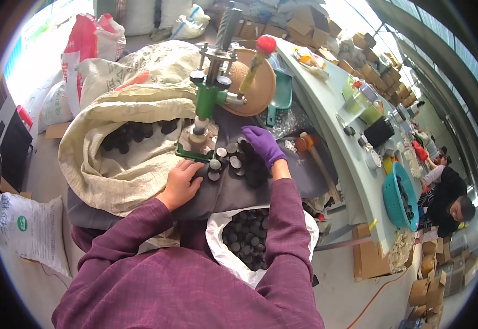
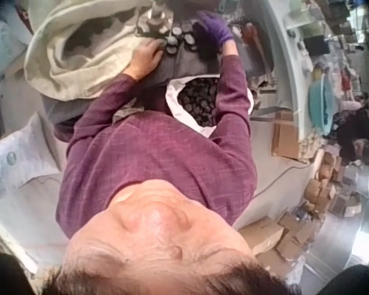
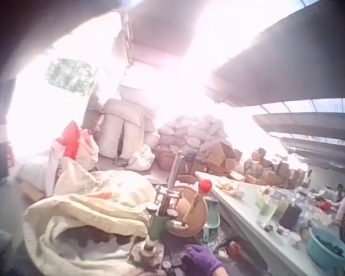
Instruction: The person processes small circular black components from a large sack using a manual hand press.
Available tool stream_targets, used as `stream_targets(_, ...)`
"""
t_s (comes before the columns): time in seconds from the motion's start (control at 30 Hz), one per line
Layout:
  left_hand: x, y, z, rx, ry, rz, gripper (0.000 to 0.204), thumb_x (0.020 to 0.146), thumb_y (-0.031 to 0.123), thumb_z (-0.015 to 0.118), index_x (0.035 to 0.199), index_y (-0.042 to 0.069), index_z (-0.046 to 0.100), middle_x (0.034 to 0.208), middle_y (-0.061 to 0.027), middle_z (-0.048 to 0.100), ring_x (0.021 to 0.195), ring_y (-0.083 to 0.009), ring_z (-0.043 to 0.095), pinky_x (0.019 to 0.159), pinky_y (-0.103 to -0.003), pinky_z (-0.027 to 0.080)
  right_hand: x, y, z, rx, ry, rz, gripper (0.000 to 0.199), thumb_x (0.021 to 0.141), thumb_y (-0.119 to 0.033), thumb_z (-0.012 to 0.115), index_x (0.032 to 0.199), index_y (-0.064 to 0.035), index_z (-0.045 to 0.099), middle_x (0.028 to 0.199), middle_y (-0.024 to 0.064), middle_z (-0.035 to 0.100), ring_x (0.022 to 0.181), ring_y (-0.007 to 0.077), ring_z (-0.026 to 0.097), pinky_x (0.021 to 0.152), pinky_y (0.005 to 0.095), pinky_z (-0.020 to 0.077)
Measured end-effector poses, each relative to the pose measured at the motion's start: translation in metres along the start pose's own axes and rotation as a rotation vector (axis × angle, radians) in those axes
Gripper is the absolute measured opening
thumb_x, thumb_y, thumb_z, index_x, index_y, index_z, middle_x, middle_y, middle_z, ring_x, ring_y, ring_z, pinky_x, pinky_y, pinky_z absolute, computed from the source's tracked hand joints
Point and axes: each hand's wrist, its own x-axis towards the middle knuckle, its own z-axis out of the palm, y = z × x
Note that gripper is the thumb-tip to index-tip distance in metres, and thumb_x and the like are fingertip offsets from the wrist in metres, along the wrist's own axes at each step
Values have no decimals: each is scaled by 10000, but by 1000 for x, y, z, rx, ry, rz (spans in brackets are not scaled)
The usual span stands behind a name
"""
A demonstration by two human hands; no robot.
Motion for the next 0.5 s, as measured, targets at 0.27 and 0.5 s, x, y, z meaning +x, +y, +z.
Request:
stream_targets(0.27, 31, 14, 75, 131, -125, 152, 680, 782, 229, 738, 1360, 5, 457, 1393, -217, 467, 1256, -408, 449, 1063, -482, 375, -41, 42, 9, -137, 201, -223, 360, 942, -282, 581, 1226, -66, 634, 1150, 142, 667, 1083, 272, 622, 954, 340, 464)
stream_targets(0.5, 38, 18, 101, 180, -112, -13, 669, 751, 303, 746, 1315, 28, 513, 1364, -152, 490, 1240, -384, 442, 1026, -478, 353, -74, 29, 20, -74, 196, -260, 328, 916, -265, 585, 1168, -68, 661, 1147, 147, 658, 1082, 322, 611, 950, 385, 463)
